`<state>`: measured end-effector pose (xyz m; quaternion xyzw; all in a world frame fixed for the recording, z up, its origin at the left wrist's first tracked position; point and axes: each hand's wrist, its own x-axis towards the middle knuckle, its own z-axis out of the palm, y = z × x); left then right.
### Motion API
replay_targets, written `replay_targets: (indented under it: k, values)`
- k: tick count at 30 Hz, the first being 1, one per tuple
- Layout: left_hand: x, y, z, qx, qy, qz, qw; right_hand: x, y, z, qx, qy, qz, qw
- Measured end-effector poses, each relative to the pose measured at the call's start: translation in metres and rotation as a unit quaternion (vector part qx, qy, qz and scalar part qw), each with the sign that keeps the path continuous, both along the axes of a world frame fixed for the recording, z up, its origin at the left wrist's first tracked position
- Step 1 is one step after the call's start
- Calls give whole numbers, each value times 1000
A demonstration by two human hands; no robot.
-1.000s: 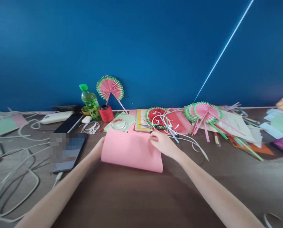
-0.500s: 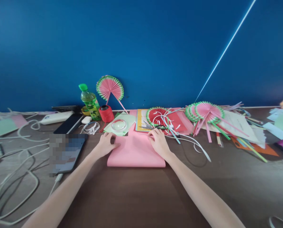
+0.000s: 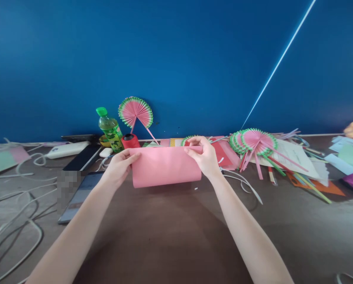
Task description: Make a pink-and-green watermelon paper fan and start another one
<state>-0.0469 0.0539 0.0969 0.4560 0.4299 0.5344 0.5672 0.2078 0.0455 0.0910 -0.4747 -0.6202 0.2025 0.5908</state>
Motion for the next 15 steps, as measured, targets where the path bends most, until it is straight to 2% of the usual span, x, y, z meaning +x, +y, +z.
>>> replay_targets:
  k: [3, 5, 7, 15]
  values:
    - [1, -6, 6, 15, -13, 13, 1000, 2, 1, -2, -65, 81, 70, 992]
    - [0, -9, 9, 25, -19, 21, 999, 3, 1, -4, -129, 130, 124, 975]
    - [-1, -12, 12, 34, -23, 27, 999, 3, 0, -4, -170, 163, 151, 960]
    - [-2, -14, 13, 35, -39, 17, 998, -1, -1, -4, -158, 188, 96, 964]
